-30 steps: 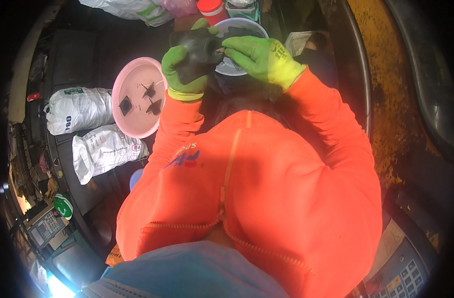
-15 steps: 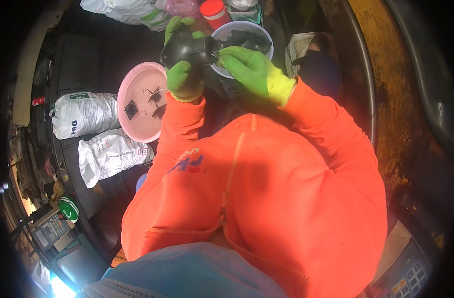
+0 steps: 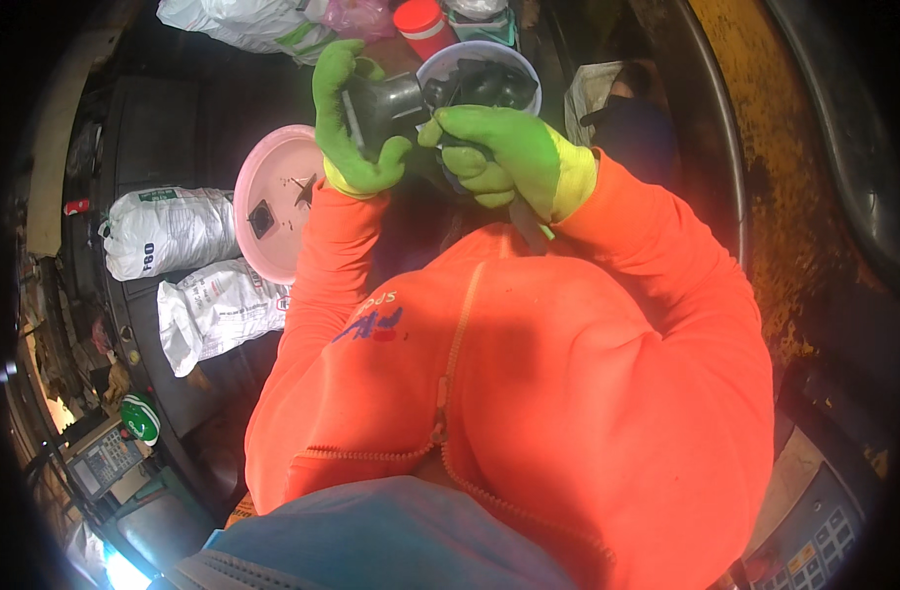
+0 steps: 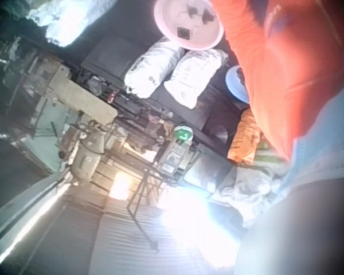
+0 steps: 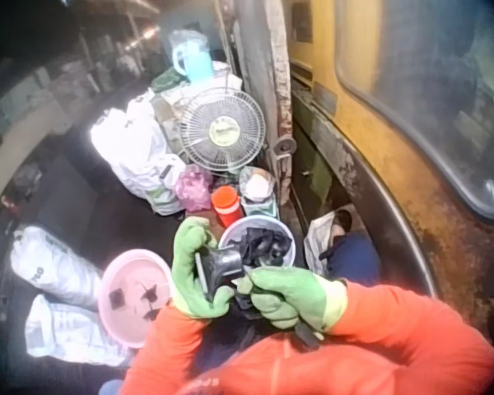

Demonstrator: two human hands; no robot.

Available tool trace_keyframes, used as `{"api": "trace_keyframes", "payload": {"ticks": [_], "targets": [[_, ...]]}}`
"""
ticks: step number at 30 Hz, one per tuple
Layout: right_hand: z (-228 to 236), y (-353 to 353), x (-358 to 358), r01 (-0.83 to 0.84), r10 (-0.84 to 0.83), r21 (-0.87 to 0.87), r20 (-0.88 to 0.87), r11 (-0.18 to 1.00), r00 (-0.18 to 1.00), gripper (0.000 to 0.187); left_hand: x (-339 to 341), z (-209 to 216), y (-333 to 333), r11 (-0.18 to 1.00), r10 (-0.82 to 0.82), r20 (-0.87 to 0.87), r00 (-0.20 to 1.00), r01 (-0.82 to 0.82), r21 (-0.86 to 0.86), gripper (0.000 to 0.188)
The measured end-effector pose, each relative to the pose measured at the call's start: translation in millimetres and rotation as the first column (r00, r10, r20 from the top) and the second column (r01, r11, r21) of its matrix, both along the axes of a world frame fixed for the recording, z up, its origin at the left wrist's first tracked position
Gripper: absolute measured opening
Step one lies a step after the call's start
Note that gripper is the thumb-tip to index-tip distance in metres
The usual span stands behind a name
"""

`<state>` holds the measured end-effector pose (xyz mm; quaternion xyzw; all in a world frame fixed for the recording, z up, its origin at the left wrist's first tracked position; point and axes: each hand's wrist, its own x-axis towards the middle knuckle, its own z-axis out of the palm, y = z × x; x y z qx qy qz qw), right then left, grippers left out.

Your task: The person uses a wrench to tighten a bolt on a black plastic part, then places it into a white bucket. They repeat this process with additional parts, occasionally inspecting them by hand before moving them to the bucket.

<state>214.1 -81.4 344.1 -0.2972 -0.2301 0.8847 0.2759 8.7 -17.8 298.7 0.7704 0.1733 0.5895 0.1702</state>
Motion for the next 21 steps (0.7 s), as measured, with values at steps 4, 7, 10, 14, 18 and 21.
{"api": "trace_keyframes", "payload": {"ticks": [4,7,10,14,18,21], "targets": [[-17,20,0,0.232,-0.238,-0.057,-0.284,0.971,0.929,0.027,-7,-11,0,0.989,0.049,0.009,0.999,-0.047,-0.142,0.088],[-40,56,10,0.382,-0.437,-0.214,-0.506,0.899,0.744,0.026,-16,-39,-5,0.795,-0.099,0.612,0.784,0.433,-0.425,0.078],[-76,67,31,0.416,-0.441,-0.146,-0.289,0.897,0.85,0.024,-50,-85,-10,0.602,0.145,0.893,0.426,0.678,-0.422,0.06],[-132,63,66,0.287,-0.319,-0.16,-0.234,0.944,0.918,0.026,-122,-171,-54,0.636,0.558,0.733,0.389,0.367,-0.679,0.049],[-174,59,107,0.316,-0.32,-0.181,0.005,0.931,0.947,0.024,-195,-243,-153,0.2,0.902,0.177,0.393,-0.017,-0.98,0.044],[-188,64,129,-0.103,0.032,-0.228,-0.297,0.968,0.954,0.026,-243,-256,-252,-0.552,0.565,-0.754,0.335,-0.527,-0.647,0.035]]}}
